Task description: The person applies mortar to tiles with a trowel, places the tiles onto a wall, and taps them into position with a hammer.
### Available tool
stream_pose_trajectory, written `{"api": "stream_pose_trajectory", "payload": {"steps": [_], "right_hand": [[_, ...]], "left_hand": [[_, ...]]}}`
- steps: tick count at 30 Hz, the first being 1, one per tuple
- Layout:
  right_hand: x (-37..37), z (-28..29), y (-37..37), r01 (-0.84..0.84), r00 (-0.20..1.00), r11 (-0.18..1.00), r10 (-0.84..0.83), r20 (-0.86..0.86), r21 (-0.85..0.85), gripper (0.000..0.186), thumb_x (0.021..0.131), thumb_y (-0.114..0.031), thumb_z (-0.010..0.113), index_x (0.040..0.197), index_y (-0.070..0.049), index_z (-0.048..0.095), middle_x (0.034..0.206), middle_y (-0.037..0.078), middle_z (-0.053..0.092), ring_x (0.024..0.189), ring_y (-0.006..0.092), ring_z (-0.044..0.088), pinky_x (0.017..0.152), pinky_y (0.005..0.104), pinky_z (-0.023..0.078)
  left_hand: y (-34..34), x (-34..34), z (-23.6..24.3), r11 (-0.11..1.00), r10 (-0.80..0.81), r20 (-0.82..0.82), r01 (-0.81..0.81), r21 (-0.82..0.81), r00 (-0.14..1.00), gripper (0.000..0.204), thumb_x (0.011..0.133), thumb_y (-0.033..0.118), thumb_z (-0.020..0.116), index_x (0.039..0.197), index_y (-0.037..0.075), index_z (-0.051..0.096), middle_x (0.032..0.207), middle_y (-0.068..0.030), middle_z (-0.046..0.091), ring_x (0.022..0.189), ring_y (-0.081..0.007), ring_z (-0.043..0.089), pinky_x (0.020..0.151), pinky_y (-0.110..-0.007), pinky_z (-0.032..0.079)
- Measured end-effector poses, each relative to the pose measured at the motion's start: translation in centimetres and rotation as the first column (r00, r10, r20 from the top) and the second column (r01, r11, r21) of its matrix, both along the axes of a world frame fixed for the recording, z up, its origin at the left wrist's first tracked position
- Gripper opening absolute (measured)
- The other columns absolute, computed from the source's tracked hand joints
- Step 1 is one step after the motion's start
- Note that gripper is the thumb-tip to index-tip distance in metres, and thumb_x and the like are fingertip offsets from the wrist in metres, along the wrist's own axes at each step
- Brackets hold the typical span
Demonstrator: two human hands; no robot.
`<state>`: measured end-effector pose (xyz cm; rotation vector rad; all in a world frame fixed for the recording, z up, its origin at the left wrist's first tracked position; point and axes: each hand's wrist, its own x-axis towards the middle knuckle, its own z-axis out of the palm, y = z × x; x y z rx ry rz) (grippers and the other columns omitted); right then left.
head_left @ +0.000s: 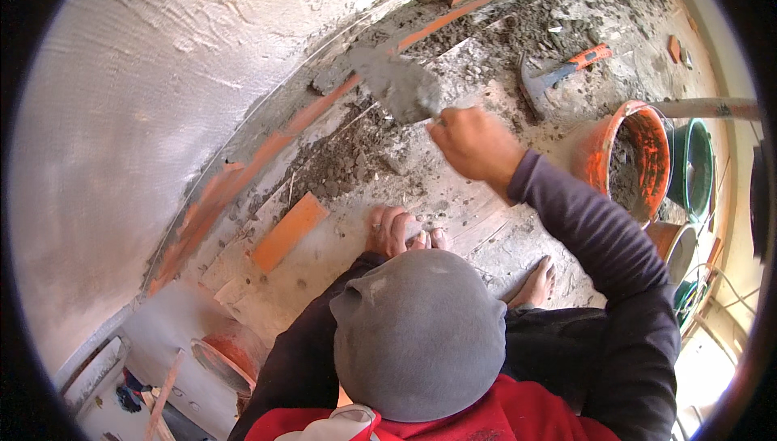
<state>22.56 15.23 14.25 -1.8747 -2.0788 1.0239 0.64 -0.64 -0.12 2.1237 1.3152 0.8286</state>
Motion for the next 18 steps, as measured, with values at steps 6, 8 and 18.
{"api": "stream_pose_trajectory", "payload": {"steps": [6, 8, 18], "right_hand": [[11.3, 7.4, -0.8, 0.022, 0.983, 0.999, -0.014, 0.183, -0.046, 0.035, 0.095, -0.029, 0.056, 0.089, 0.005, 0.062, 0.076, 0.026, 0.062, 0.073, 0.0457, 0.063, 0.07, 0.0512, 0.049], [14.9, 11.0, -2.9, -0.015, 0.975, 1.0, 0.014, 0.221, 0.003, 0.031, 0.092, -0.026, 0.058, 0.096, 0.005, 0.063, 0.076, 0.026, 0.062, 0.075, 0.0455, 0.063, 0.072, 0.0515, 0.049], [23.7, 12.1, -30.9, 0.772, 0.635, 0.636, -0.771, -0.039, -0.011, 0.018, 0.096, -0.017, 0.062, 0.094, 0.001, 0.059, 0.066, 0.013, 0.051, 0.059, 0.0169, 0.048, 0.057, 0.0359, 0.043]], "left_hand": [[1.6, -0.9, -0.9, 0.979, -0.18, -0.054, 0.184, 0.086, 0.982, 0.034, 0.079, 0.023, 0.067, 0.106, 0.004, 0.057, 0.108, -0.015, 0.056, 0.1, -0.032, 0.052, 0.091, -0.048, 0.042], [2.2, -1.5, -0.4, 0.98, -0.181, -0.068, 0.186, 0.069, 0.981, 0.034, 0.08, 0.022, 0.067, 0.106, 0.004, 0.057, 0.108, -0.0147, 0.056, 0.099, -0.0311, 0.052, 0.091, -0.048, 0.043], [5.0, 1.2, 2.3, 0.966, -0.247, -0.103, 0.253, 0.047, 0.964, 0.033, 0.082, 0.02, 0.067, 0.109, 0.003, 0.057, 0.106, -0.0134, 0.057, 0.097, -0.0267, 0.053, 0.09, -0.043, 0.044]]}}
